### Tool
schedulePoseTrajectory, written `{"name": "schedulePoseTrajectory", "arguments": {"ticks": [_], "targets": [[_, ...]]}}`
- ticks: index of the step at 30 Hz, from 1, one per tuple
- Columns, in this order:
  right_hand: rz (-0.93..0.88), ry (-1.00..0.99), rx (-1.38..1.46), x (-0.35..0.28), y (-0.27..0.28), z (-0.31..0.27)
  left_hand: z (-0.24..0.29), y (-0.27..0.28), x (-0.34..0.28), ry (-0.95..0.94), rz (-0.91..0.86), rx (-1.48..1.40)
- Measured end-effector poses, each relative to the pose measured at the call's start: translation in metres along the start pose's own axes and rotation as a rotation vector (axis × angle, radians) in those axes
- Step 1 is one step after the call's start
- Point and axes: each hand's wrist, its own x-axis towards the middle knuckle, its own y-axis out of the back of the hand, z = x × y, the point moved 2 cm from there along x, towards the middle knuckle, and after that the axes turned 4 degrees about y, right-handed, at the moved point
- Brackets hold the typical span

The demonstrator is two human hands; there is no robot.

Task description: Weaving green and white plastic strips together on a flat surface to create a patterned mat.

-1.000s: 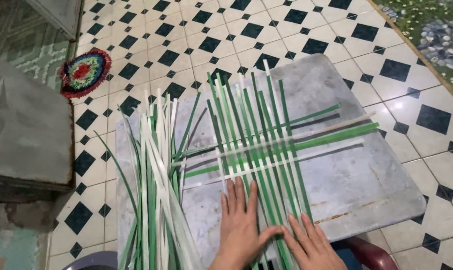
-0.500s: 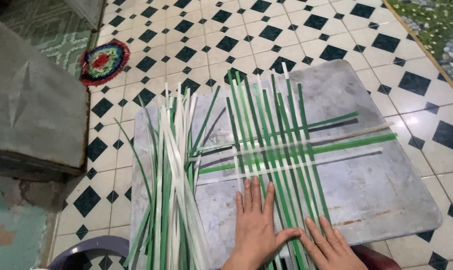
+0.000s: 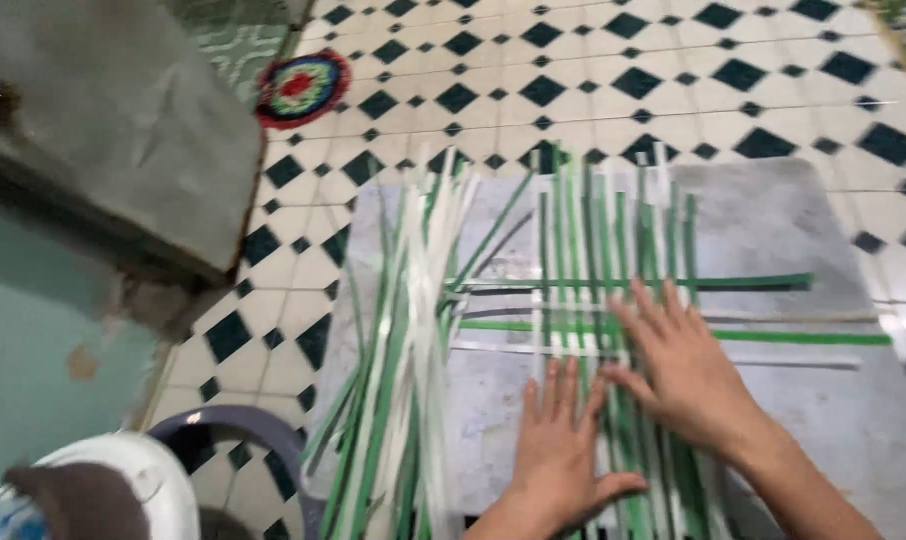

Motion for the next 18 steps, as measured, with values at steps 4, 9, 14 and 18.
{"name": "schedulePoseTrajectory", "arguments": {"ticks": [4,9,14,18], "targets": [[-0.058,-0.088,-0.046,0.036,-0.041,0.006,0.002,0.021,-0.002,0.006,-0.023,-0.113],[-0.112,-0.183,-0.006,0.039,-0.049,0.007,0.0,0.017,0.0,-0.015,-0.082,-0.195],[-0.098,-0.191,0.008,0.037,-0.046,0.006,-0.008,-0.002,0.008,-0.014,0.02,0.32],[0.001,-0.161,-0.042,0.036,-0.053,0.01,-0.011,-0.015,-0.003,0.005,0.472,0.804]]}}
